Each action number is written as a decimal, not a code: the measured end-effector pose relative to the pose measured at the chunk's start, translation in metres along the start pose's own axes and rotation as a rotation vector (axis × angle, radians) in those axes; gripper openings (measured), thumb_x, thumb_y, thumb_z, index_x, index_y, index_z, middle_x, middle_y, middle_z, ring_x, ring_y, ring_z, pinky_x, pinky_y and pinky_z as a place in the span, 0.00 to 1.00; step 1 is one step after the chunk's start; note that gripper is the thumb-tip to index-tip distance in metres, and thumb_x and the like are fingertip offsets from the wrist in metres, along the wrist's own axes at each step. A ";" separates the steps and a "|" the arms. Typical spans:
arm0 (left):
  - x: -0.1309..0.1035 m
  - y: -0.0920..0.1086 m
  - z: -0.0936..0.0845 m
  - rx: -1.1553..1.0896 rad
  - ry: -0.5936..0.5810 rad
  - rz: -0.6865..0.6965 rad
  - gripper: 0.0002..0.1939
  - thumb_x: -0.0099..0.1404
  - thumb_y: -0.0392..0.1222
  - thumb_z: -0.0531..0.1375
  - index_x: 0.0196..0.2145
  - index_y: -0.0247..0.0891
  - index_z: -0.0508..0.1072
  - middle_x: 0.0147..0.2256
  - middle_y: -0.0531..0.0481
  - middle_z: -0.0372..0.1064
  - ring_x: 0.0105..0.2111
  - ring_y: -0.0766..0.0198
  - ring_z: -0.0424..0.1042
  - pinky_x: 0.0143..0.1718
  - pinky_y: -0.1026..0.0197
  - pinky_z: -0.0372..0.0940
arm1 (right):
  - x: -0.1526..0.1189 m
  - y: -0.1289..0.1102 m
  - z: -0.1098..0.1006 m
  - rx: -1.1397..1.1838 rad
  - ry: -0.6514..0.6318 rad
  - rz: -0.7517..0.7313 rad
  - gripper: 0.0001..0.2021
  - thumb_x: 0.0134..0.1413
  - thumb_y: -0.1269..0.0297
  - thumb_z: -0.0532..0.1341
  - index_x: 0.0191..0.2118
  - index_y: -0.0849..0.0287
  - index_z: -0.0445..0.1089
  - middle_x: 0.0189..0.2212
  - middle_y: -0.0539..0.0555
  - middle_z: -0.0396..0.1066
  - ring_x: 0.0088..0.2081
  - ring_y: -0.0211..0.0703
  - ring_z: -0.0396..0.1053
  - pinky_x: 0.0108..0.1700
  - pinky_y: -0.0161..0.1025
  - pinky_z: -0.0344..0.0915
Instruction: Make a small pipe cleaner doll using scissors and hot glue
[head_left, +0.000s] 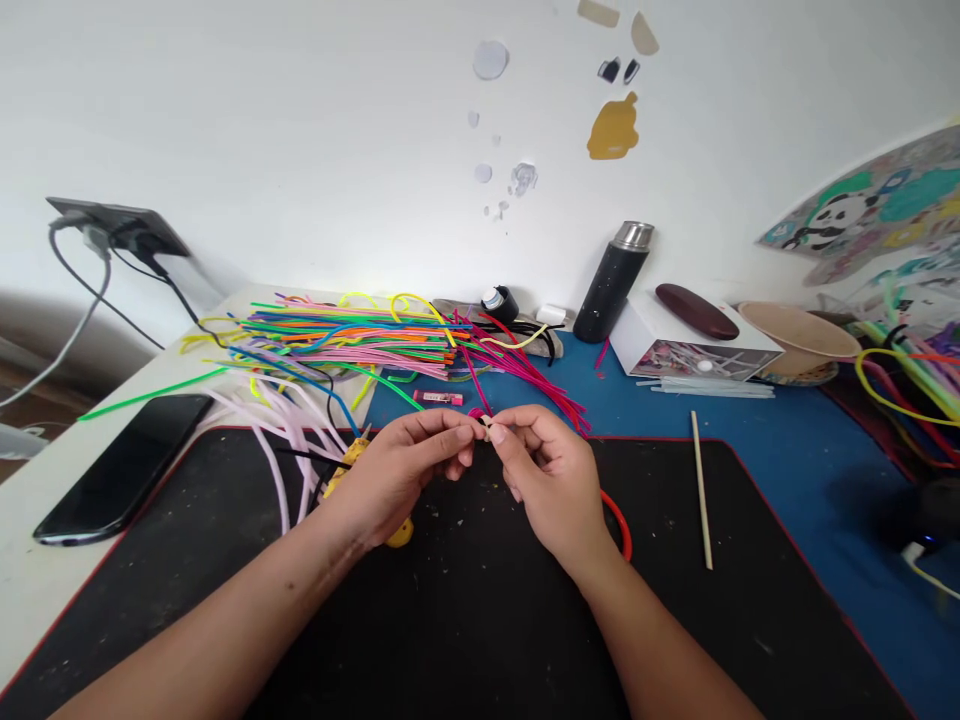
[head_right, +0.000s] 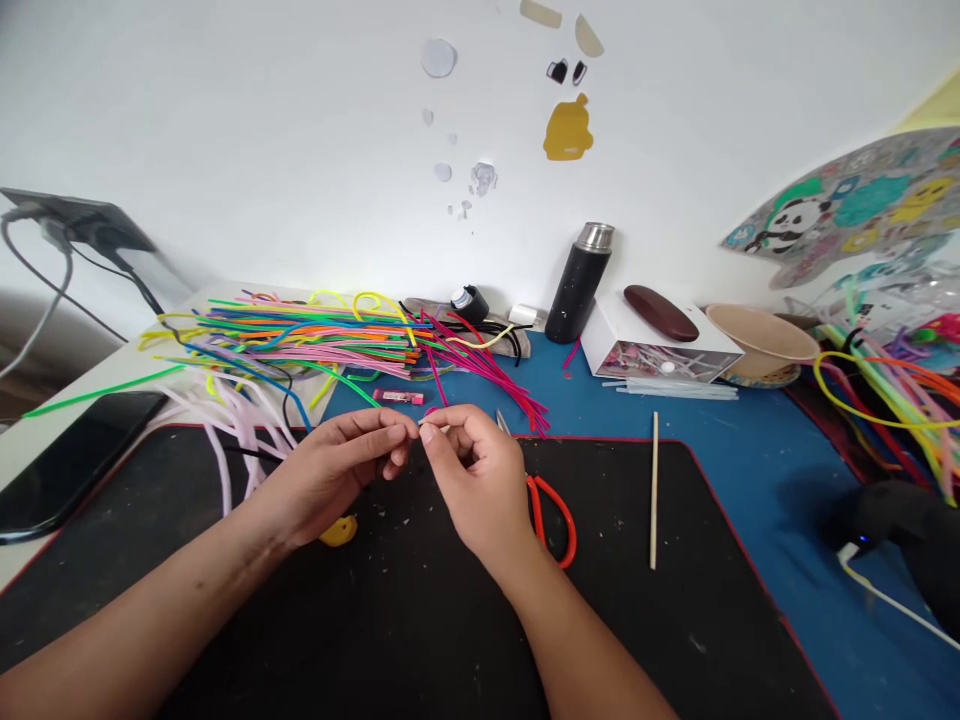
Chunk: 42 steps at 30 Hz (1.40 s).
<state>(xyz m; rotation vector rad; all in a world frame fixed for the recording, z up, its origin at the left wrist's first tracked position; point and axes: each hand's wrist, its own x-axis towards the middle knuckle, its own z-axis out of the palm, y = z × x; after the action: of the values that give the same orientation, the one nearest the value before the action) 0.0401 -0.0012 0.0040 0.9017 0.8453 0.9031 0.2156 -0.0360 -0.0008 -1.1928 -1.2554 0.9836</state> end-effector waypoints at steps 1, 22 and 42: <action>0.000 0.000 0.000 0.035 0.011 0.036 0.16 0.57 0.52 0.78 0.33 0.37 0.84 0.27 0.50 0.72 0.28 0.65 0.66 0.30 0.63 0.62 | 0.001 0.000 0.000 0.056 -0.015 0.041 0.09 0.66 0.55 0.67 0.39 0.55 0.76 0.17 0.41 0.63 0.17 0.35 0.57 0.20 0.34 0.54; -0.007 0.002 0.004 0.246 0.015 0.263 0.15 0.64 0.52 0.74 0.38 0.39 0.81 0.30 0.53 0.72 0.29 0.66 0.67 0.31 0.64 0.66 | 0.006 0.008 0.000 0.389 -0.092 0.227 0.14 0.63 0.52 0.72 0.38 0.57 0.77 0.15 0.39 0.59 0.15 0.31 0.54 0.19 0.32 0.49; -0.017 0.004 0.003 0.400 0.103 0.237 0.14 0.69 0.49 0.68 0.47 0.41 0.87 0.31 0.51 0.78 0.31 0.64 0.72 0.35 0.63 0.67 | 0.006 0.008 0.000 0.404 -0.071 0.195 0.13 0.61 0.53 0.74 0.37 0.58 0.78 0.16 0.39 0.59 0.15 0.29 0.55 0.19 0.31 0.48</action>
<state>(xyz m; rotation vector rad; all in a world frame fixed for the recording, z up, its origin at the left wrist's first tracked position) 0.0351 -0.0164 0.0124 1.3326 1.0449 1.0089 0.2163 -0.0288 -0.0078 -0.9792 -0.9449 1.3606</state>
